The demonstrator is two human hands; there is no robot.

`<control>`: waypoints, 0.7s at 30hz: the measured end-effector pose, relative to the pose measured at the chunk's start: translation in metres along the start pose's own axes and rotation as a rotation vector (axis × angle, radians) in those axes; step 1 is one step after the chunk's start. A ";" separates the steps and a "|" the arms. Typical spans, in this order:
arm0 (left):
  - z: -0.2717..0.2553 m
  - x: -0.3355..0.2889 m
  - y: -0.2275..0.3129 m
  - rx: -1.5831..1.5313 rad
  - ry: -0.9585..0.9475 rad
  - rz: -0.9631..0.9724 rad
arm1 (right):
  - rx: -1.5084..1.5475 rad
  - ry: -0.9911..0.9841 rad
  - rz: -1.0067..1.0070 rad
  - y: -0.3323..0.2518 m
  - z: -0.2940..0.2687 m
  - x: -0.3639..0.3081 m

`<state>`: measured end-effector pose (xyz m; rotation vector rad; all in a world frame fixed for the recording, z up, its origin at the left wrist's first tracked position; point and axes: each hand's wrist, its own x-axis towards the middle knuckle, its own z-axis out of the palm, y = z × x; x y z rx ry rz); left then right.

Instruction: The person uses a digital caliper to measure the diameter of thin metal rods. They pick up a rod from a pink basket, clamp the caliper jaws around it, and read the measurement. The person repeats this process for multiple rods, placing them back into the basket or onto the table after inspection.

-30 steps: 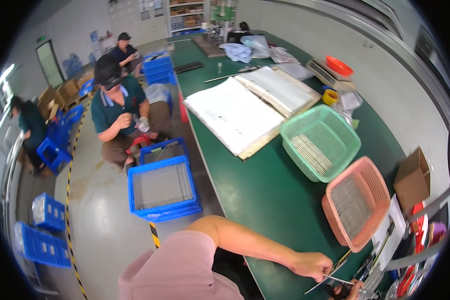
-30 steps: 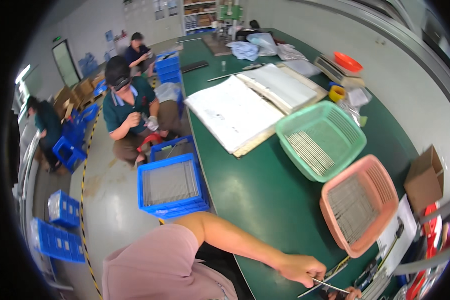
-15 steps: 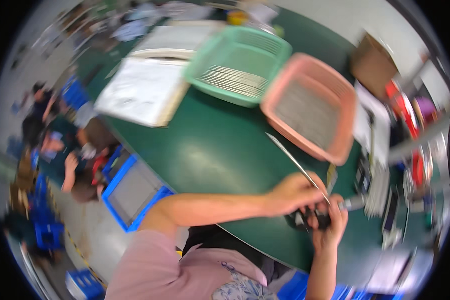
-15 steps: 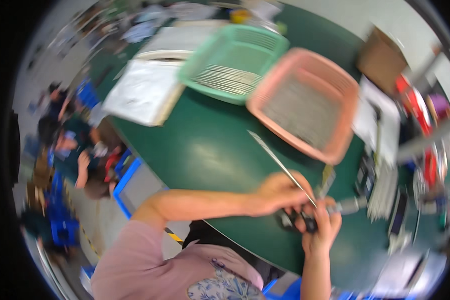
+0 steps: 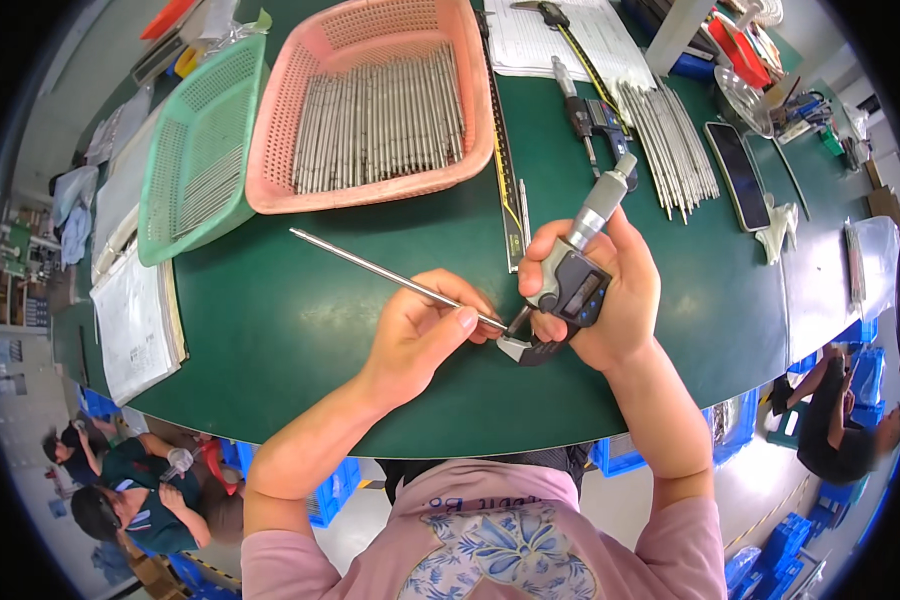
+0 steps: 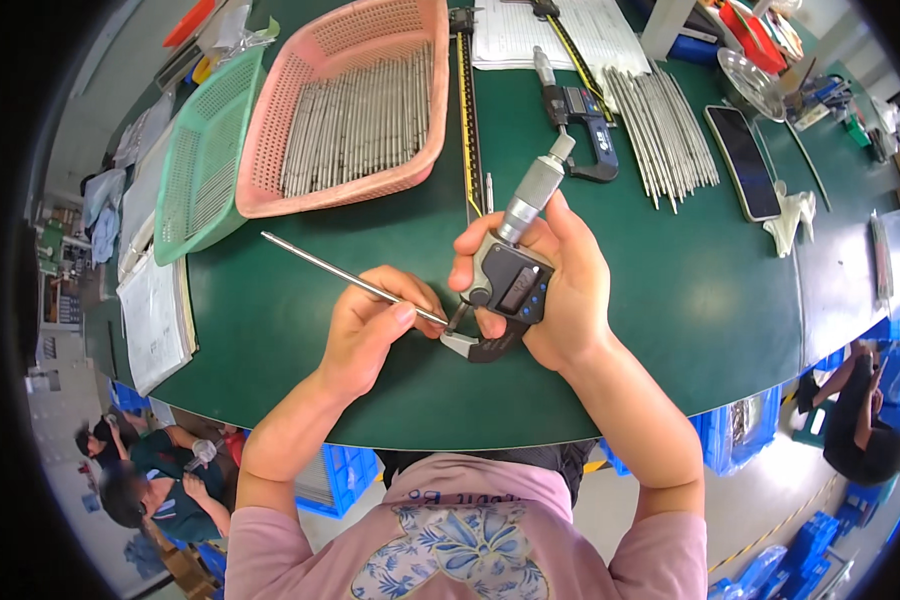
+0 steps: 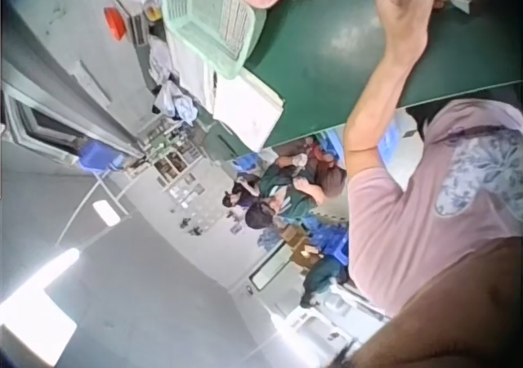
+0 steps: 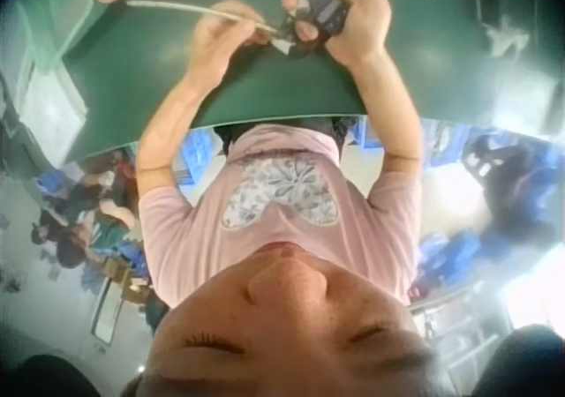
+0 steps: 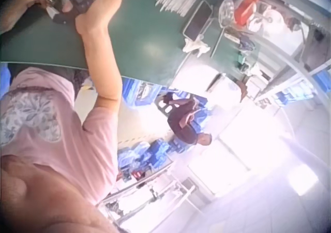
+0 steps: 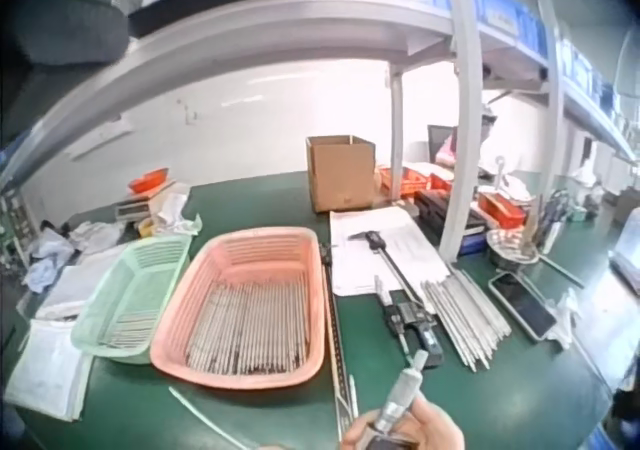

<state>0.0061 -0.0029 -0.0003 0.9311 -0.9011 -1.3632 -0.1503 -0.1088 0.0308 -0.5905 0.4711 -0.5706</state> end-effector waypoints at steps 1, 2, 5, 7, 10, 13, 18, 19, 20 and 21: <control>-0.001 -0.001 0.000 0.000 -0.013 0.008 | 0.003 -0.004 0.002 0.000 0.000 0.000; -0.002 0.000 -0.001 -0.001 -0.028 0.020 | 0.003 -0.008 0.003 0.000 0.000 0.001; -0.001 -0.001 0.000 -0.012 -0.019 0.002 | -0.005 0.000 -0.005 -0.001 0.001 0.001; 0.000 -0.001 -0.001 -0.006 -0.013 -0.004 | -0.005 0.005 -0.008 -0.001 0.001 0.002; 0.000 -0.002 -0.001 -0.001 -0.018 0.001 | -0.003 -0.001 -0.011 0.000 0.002 0.002; -0.001 -0.001 -0.002 0.011 -0.032 0.001 | 0.007 -0.015 -0.014 0.000 0.001 0.003; 0.000 -0.001 0.000 0.016 -0.058 -0.005 | -0.007 -0.067 -0.013 0.002 -0.002 0.003; 0.000 -0.001 0.001 0.018 -0.059 -0.007 | -0.039 -0.052 -0.020 0.002 -0.002 0.002; 0.000 -0.001 0.001 0.020 -0.061 -0.010 | -0.071 -0.037 -0.026 0.002 -0.002 0.002; 0.002 -0.001 0.002 0.017 -0.057 -0.016 | -0.103 -0.022 -0.033 0.002 -0.002 0.001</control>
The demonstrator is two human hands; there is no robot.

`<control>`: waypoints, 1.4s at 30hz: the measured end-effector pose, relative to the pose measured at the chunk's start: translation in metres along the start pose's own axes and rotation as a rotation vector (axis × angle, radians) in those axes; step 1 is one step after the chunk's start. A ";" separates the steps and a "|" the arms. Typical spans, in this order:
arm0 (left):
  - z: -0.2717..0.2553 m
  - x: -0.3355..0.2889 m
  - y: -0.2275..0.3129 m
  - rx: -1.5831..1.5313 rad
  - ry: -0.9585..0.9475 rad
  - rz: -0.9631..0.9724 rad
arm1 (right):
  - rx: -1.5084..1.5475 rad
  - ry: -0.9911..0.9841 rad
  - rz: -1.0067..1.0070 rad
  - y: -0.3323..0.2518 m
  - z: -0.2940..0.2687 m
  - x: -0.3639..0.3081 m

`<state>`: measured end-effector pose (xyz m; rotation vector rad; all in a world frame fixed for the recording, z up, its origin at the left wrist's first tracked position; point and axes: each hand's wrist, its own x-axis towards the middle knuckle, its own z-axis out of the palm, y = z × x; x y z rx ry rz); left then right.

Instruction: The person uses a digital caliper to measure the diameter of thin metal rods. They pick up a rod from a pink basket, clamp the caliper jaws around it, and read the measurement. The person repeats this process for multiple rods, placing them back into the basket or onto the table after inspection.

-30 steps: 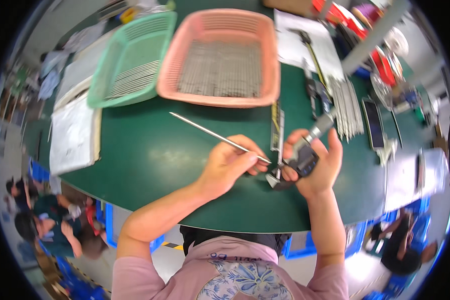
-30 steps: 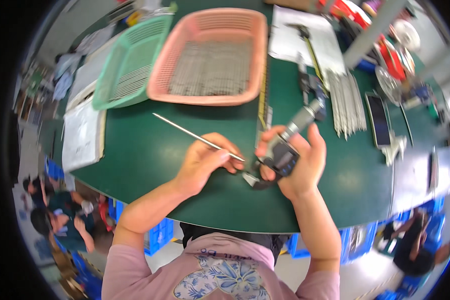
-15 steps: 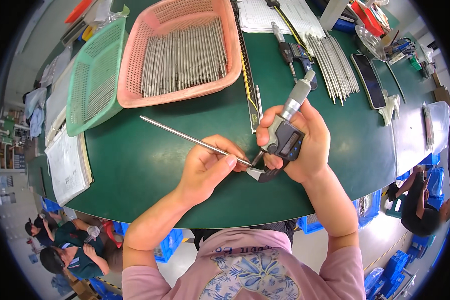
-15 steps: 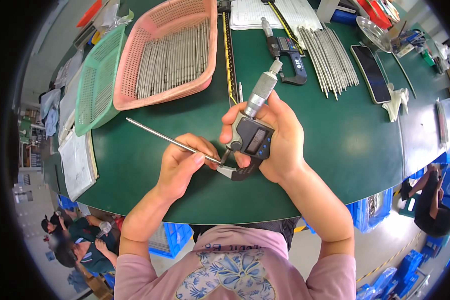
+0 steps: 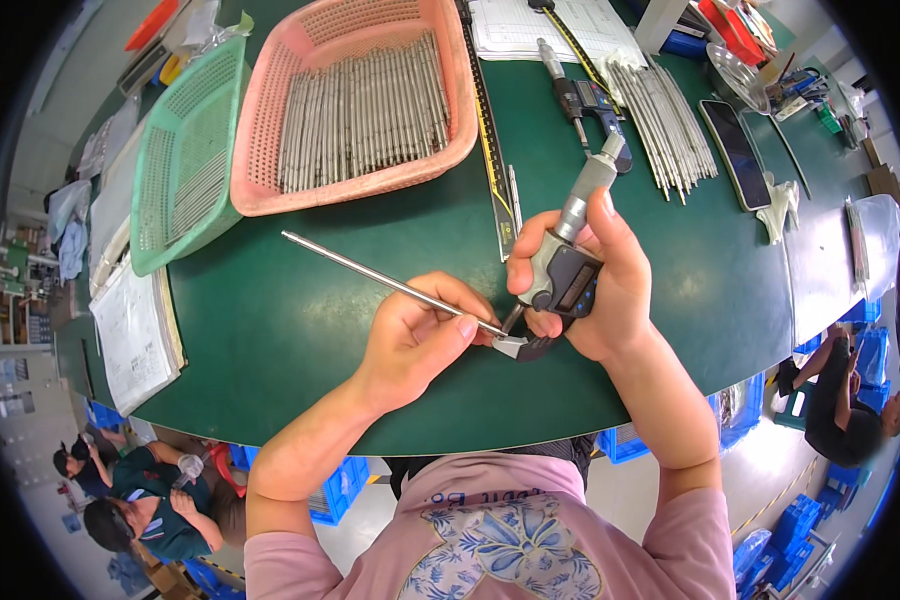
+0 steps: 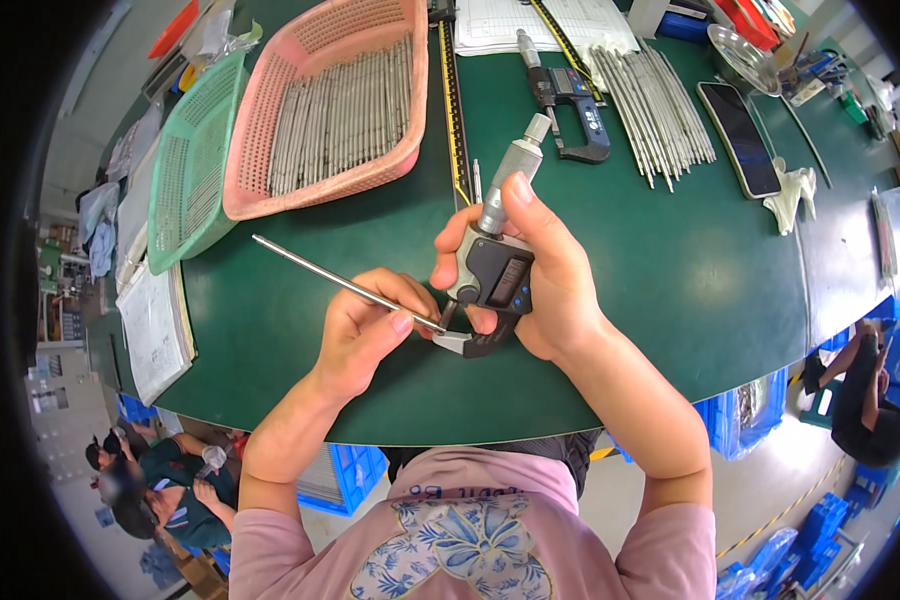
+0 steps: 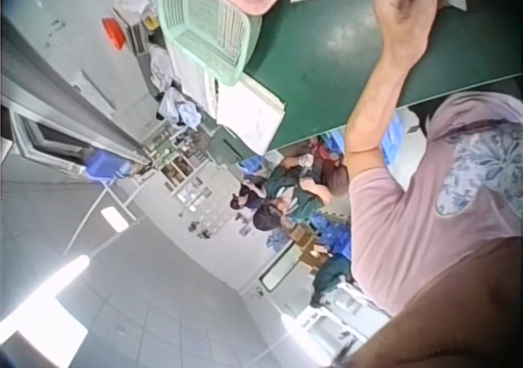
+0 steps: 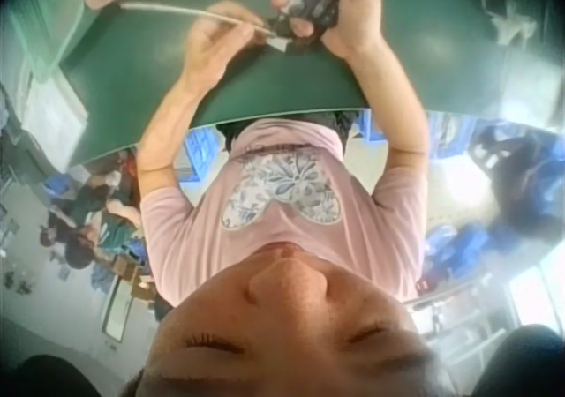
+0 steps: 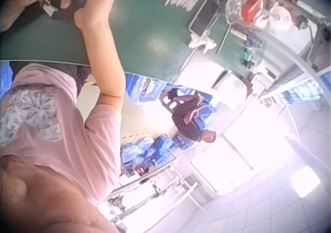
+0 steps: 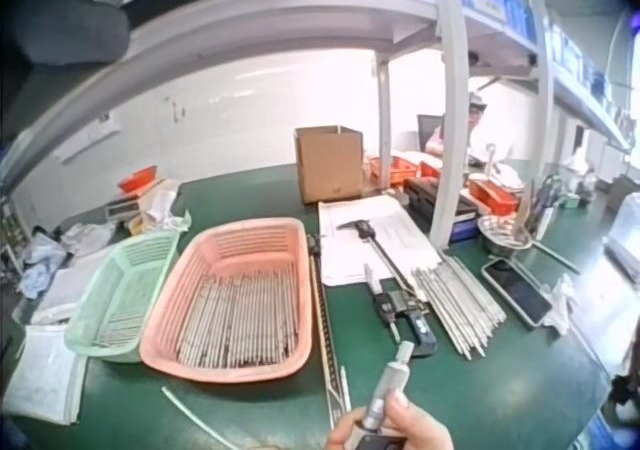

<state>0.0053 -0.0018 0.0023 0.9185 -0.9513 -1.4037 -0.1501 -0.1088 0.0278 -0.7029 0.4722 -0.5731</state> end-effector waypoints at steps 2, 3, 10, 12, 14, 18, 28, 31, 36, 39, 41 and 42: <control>0.003 0.000 0.001 -0.008 0.002 -0.013 | -0.006 0.028 0.018 -0.002 0.001 -0.001; 0.004 0.000 0.001 -0.018 0.014 -0.016 | -0.010 0.045 0.025 -0.003 0.001 -0.002; 0.009 0.000 -0.001 0.011 0.144 -0.049 | -0.046 0.015 0.015 -0.001 0.001 0.000; 0.006 -0.001 -0.002 0.006 0.145 -0.063 | -0.038 0.014 0.001 -0.001 0.003 0.000; 0.004 0.000 -0.004 -0.032 0.124 -0.062 | -0.032 0.028 0.013 0.000 0.002 0.000; 0.005 0.001 -0.001 -0.076 0.098 -0.080 | -0.008 0.076 0.060 -0.002 0.004 0.001; 0.003 0.001 0.000 -0.082 0.027 -0.031 | 0.075 0.043 0.120 -0.004 0.002 0.001; 0.004 0.001 0.001 -0.080 0.028 -0.034 | 0.085 0.042 0.127 -0.004 0.002 0.001; 0.004 0.000 0.001 -0.091 0.007 -0.034 | 0.110 0.046 0.152 -0.003 0.001 0.002; 0.003 0.000 0.001 -0.081 -0.010 -0.022 | 0.094 0.038 0.146 -0.001 0.001 0.001; 0.003 0.001 0.001 -0.084 -0.017 -0.015 | 0.038 0.055 0.144 -0.002 0.002 0.000; 0.004 0.001 0.001 -0.081 -0.016 -0.012 | 0.029 0.060 0.140 -0.002 0.002 0.000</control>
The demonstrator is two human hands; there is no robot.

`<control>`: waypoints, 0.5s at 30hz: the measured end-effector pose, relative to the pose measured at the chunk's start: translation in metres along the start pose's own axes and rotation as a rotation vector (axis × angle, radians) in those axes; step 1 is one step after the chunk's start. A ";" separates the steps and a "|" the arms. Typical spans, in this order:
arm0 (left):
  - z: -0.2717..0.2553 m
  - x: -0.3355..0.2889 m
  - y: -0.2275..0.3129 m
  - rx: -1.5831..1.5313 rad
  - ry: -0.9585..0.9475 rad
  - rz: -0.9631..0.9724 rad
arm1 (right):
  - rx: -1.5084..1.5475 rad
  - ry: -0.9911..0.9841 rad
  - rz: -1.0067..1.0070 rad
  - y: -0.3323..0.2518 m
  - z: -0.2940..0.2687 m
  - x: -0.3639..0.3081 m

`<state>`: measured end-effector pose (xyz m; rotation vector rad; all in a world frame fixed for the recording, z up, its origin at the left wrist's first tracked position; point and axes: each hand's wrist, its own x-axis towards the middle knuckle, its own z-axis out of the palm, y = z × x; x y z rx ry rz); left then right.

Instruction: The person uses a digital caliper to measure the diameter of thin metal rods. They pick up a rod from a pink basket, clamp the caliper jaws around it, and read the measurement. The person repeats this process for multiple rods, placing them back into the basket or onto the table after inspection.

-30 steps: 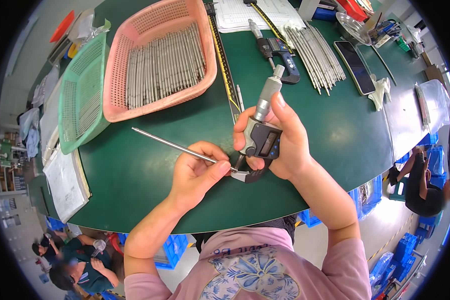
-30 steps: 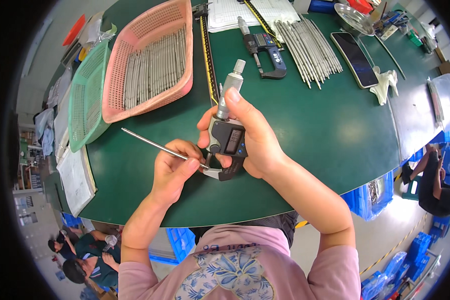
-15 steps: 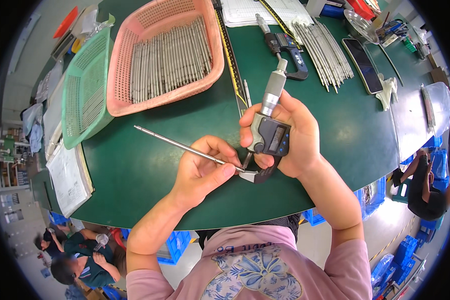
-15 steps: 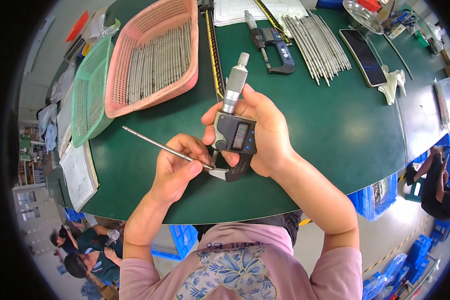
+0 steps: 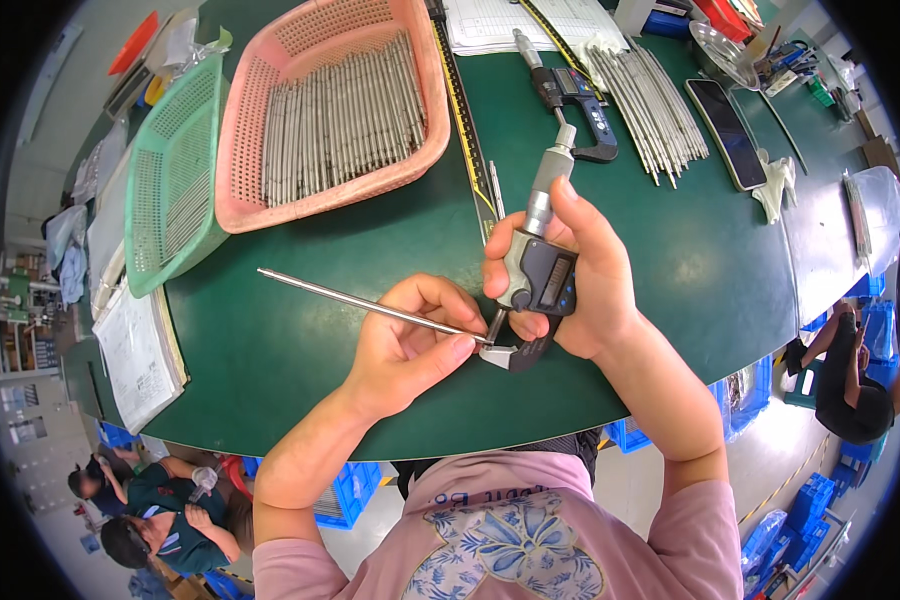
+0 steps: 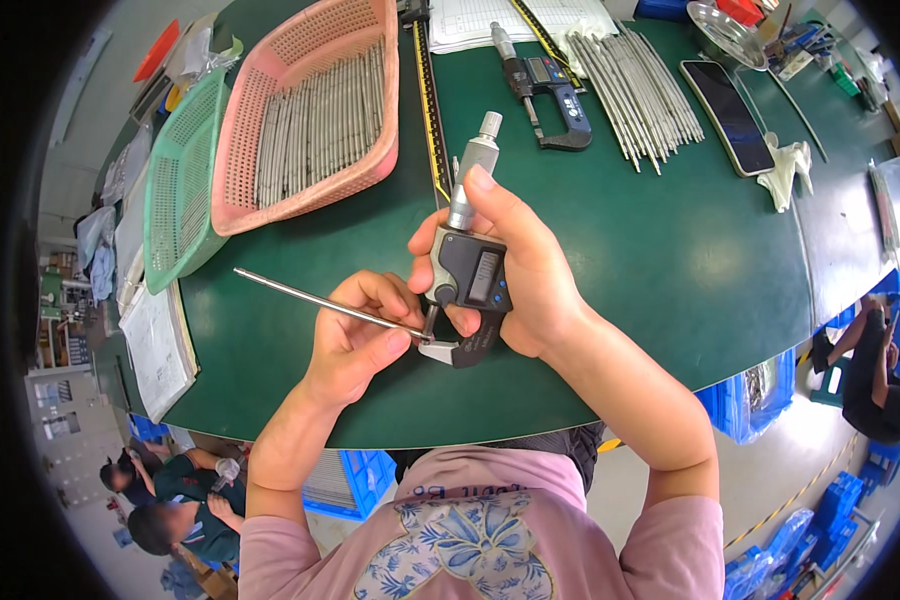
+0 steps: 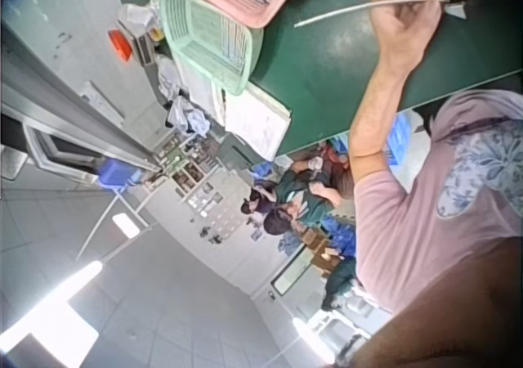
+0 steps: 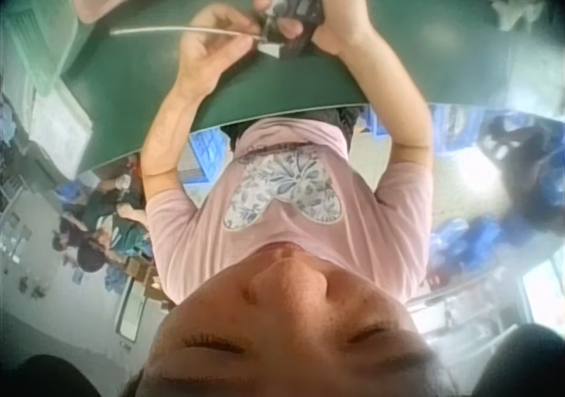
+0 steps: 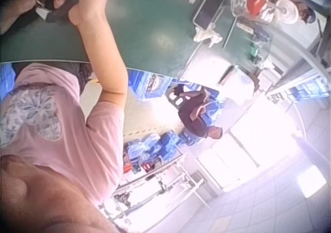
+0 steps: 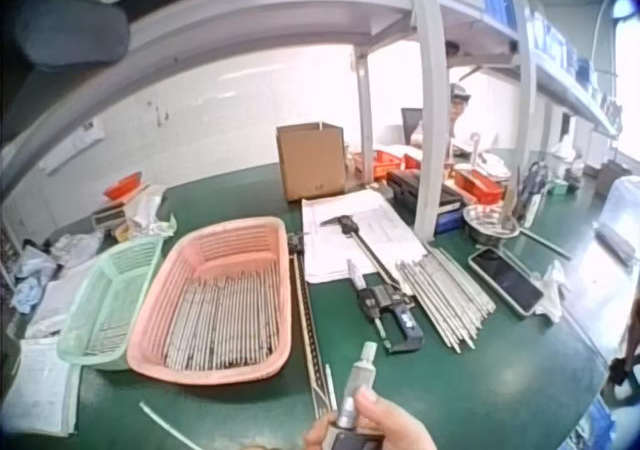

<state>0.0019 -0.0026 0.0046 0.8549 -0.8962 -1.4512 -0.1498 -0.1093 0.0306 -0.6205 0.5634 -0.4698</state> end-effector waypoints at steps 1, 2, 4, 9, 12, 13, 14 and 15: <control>0.001 0.000 0.000 0.003 0.000 0.003 | -0.008 0.005 -0.005 0.000 0.000 0.000; 0.002 0.000 0.000 0.005 -0.003 0.007 | -0.017 0.014 -0.012 0.000 0.001 -0.001; 0.003 -0.001 0.001 0.017 0.009 -0.031 | -0.027 0.015 -0.035 0.000 0.001 0.000; 0.002 -0.001 -0.003 0.021 0.054 -0.108 | -0.046 -0.010 -0.078 -0.001 0.001 0.000; 0.001 -0.001 -0.003 0.012 0.055 -0.105 | -0.060 -0.013 -0.100 0.001 0.001 0.000; 0.001 -0.001 -0.003 0.008 0.050 -0.091 | -0.060 -0.008 -0.094 0.001 0.001 0.000; 0.002 -0.001 -0.003 0.001 0.043 -0.077 | -0.061 -0.001 -0.089 -0.001 0.003 0.000; 0.002 -0.001 -0.003 0.002 0.047 -0.069 | -0.062 0.006 -0.084 -0.002 0.003 0.000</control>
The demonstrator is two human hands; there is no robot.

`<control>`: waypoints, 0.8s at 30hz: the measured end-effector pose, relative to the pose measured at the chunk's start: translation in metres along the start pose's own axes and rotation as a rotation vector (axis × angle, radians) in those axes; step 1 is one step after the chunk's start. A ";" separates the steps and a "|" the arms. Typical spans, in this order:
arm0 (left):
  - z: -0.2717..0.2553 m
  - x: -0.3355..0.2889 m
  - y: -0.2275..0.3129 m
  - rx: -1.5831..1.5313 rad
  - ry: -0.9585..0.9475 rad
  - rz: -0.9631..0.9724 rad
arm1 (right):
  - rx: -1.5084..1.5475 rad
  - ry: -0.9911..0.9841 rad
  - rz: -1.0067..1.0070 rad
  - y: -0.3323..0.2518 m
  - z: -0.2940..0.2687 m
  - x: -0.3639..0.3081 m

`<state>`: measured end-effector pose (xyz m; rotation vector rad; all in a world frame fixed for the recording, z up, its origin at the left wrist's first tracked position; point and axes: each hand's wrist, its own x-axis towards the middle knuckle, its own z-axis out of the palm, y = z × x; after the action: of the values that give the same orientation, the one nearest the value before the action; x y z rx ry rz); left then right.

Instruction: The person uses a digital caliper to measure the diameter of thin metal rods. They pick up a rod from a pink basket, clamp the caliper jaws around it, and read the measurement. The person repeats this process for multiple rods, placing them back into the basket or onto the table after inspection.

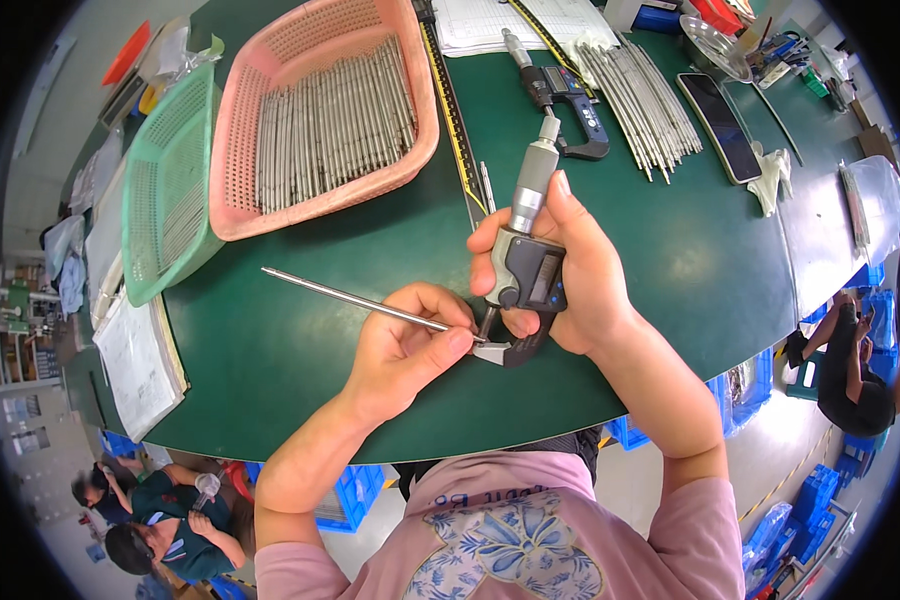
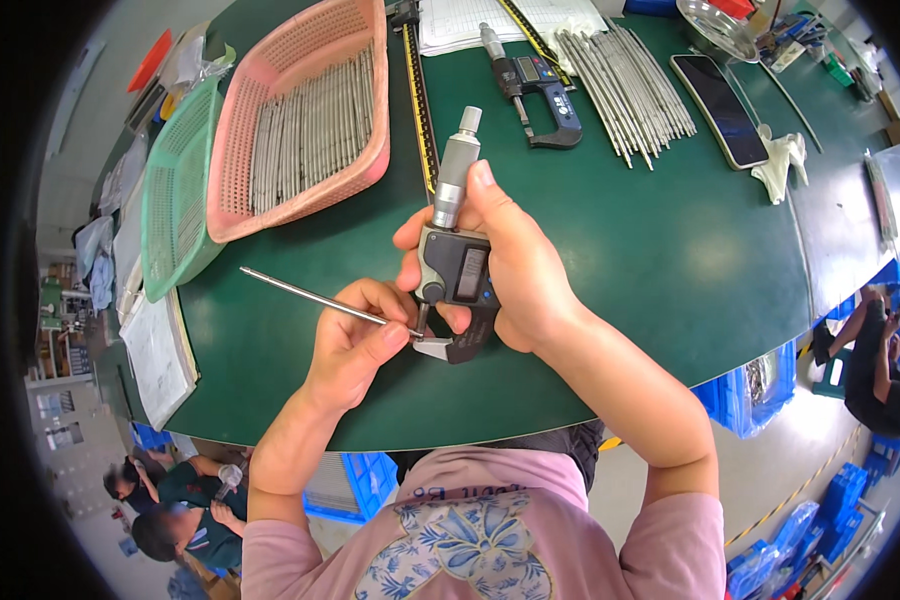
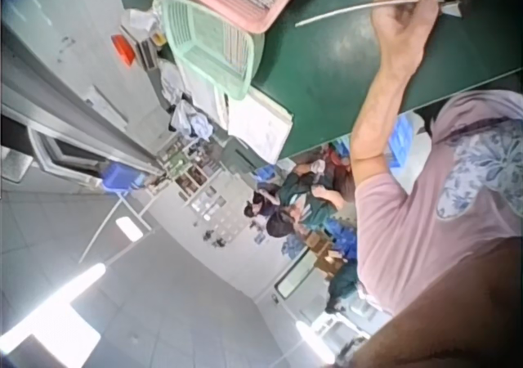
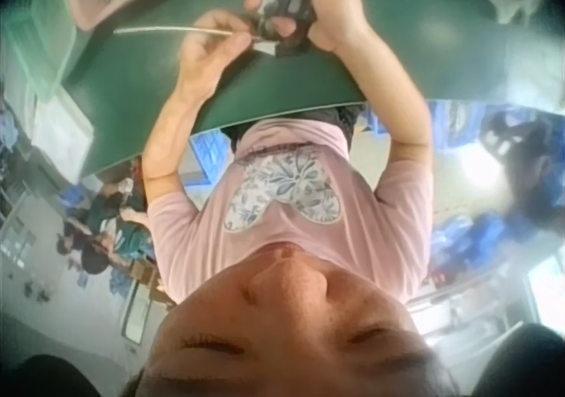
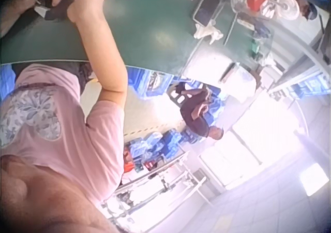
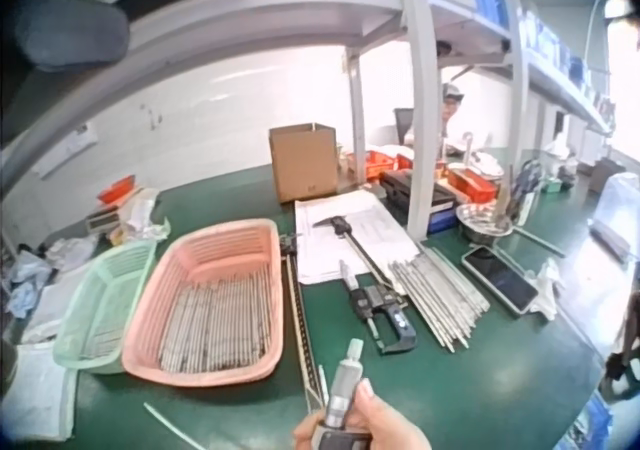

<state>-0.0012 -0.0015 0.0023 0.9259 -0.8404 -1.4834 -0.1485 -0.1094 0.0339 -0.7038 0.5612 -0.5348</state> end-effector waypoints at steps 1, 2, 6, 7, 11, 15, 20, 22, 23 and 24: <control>0.000 0.000 0.000 0.001 0.004 0.008 | 0.016 0.003 0.022 0.000 -0.001 0.000; 0.000 0.000 0.001 0.001 0.008 0.018 | 0.032 0.005 0.044 0.000 -0.001 0.001; 0.001 0.000 0.004 0.007 0.007 0.025 | 0.070 -0.007 0.066 0.000 -0.002 0.002; 0.001 0.000 0.004 0.010 0.005 0.025 | 0.082 -0.010 0.066 0.000 -0.002 0.002; 0.000 0.000 0.003 0.008 -0.007 0.023 | 0.081 -0.010 0.058 0.001 -0.002 0.001; 0.001 0.000 0.003 0.013 -0.012 0.019 | 0.005 0.016 0.043 0.001 -0.002 0.000; 0.002 0.000 0.004 -0.005 0.000 0.002 | -0.014 0.004 0.029 0.000 -0.002 -0.001; 0.004 0.000 0.004 -0.006 0.026 -0.004 | -0.013 -0.005 0.027 0.000 -0.002 0.000; 0.004 0.001 0.004 -0.007 0.039 -0.007 | -0.014 -0.001 0.027 0.000 -0.002 0.000; 0.003 0.001 0.004 0.010 0.041 -0.020 | -0.015 0.003 0.028 0.000 -0.002 0.000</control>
<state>-0.0025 -0.0028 0.0069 0.9714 -0.8121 -1.4736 -0.1502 -0.1101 0.0323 -0.7087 0.5774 -0.5058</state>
